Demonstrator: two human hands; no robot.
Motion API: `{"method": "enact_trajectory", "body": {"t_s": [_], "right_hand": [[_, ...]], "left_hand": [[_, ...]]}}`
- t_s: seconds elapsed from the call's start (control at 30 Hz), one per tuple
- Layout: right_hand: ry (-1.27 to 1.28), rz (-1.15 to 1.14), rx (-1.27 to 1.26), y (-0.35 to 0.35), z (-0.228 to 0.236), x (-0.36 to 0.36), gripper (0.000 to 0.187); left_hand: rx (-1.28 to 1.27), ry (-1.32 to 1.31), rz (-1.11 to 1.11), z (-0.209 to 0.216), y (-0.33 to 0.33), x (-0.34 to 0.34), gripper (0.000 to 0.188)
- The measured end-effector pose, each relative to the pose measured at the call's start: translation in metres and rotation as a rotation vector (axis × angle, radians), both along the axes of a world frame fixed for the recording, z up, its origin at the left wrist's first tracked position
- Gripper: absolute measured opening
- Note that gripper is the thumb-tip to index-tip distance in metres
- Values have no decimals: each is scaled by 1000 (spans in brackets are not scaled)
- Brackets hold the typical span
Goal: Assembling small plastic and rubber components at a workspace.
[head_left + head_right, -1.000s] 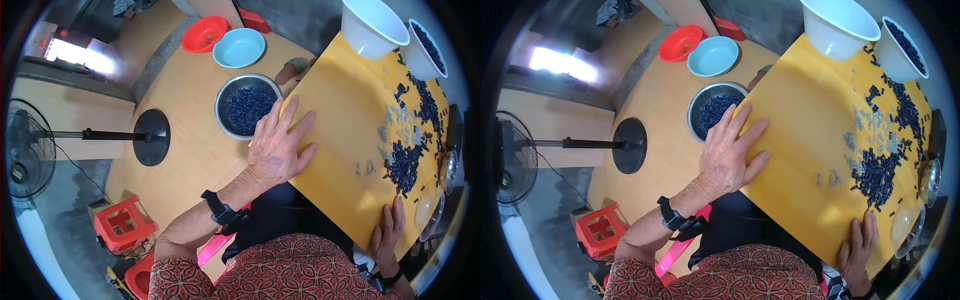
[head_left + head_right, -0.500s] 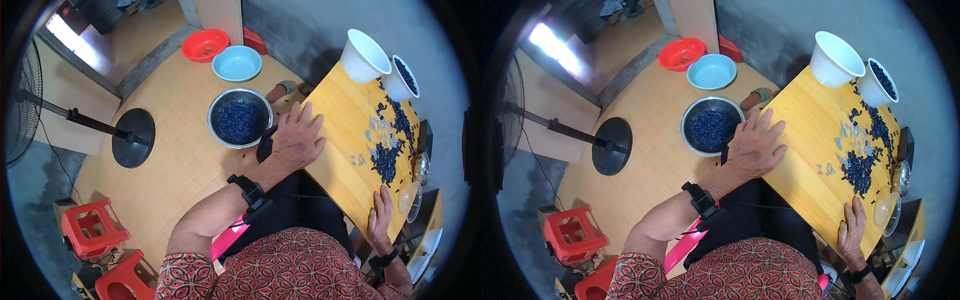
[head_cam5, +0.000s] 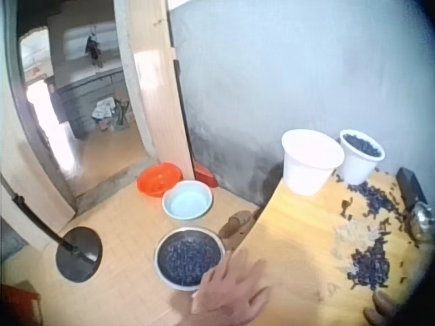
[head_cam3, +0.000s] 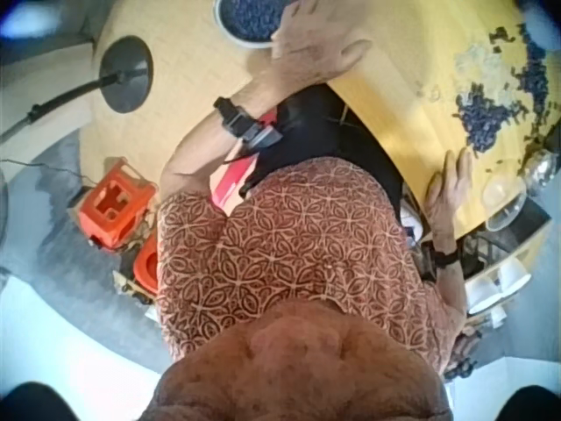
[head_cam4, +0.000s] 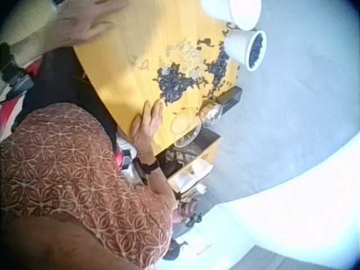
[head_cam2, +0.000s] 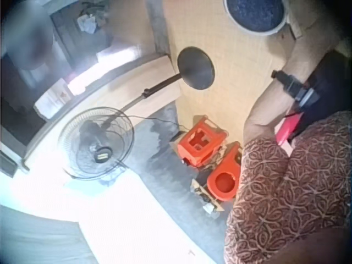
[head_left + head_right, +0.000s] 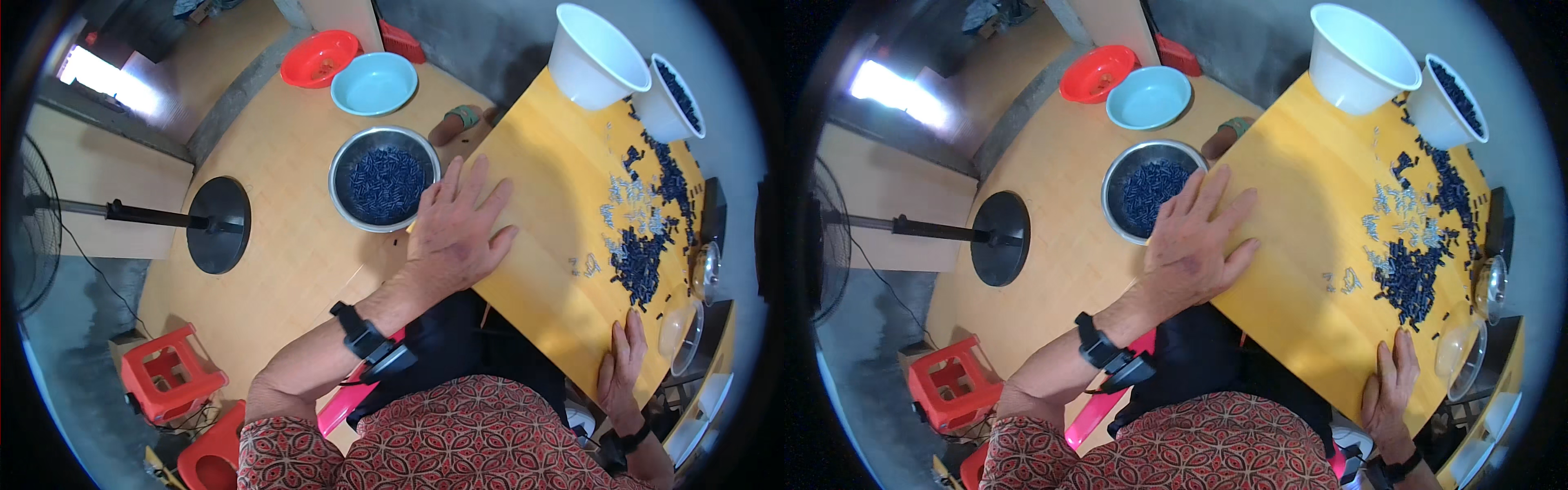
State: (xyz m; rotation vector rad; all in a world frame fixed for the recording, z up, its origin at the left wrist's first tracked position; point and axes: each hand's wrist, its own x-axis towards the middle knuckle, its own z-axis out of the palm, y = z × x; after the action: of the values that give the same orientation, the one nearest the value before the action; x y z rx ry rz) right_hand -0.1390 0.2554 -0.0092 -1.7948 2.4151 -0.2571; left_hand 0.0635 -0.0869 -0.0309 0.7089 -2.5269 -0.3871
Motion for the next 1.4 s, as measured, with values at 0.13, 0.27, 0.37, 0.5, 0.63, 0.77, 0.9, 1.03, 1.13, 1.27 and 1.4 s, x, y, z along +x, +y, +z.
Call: {"method": "enact_trajectory", "body": {"t_s": [0.13, 0.27, 0.37, 0.5, 0.63, 0.77, 0.9, 1.03, 1.13, 1.27, 1.4], "right_hand": [[-56, -15, 39, 3, 8, 1, 53], [-97, 4, 40, 12, 2, -6, 51], [-106, 25, 53, 10, -4, -9, 51], [-87, -21, 46, 12, 6, -4, 50], [-49, -11, -47, 0, 2, 0, 52], [-14, -1, -82, -2, -1, 3, 51], [48, -61, -94, 6, -10, 1, 49], [51, -77, -99, 2, -7, 5, 47], [58, -88, -104, 5, -11, 2, 46], [64, -78, -114, 2, -8, 3, 46], [71, -54, -120, 2, -11, 1, 46]], "left_hand": [[13, -98, 7, 6, -1, -1, 57], [40, -151, 15, 7, 0, -3, 57], [43, -153, 21, 2, -2, 0, 57], [42, -112, 2, 5, 2, -3, 58], [-12, -4, -6, -4, -2, 0, 58], [-45, 90, -7, -6, 0, 1, 51], [-76, 127, 16, -18, 3, -1, 52], [-71, 136, 26, -21, 2, 0, 52], [-58, 160, 15, -20, 4, -1, 50], [-61, 193, 14, -19, 3, -2, 49], [-84, 221, 32, -23, 2, -3, 51]]}}
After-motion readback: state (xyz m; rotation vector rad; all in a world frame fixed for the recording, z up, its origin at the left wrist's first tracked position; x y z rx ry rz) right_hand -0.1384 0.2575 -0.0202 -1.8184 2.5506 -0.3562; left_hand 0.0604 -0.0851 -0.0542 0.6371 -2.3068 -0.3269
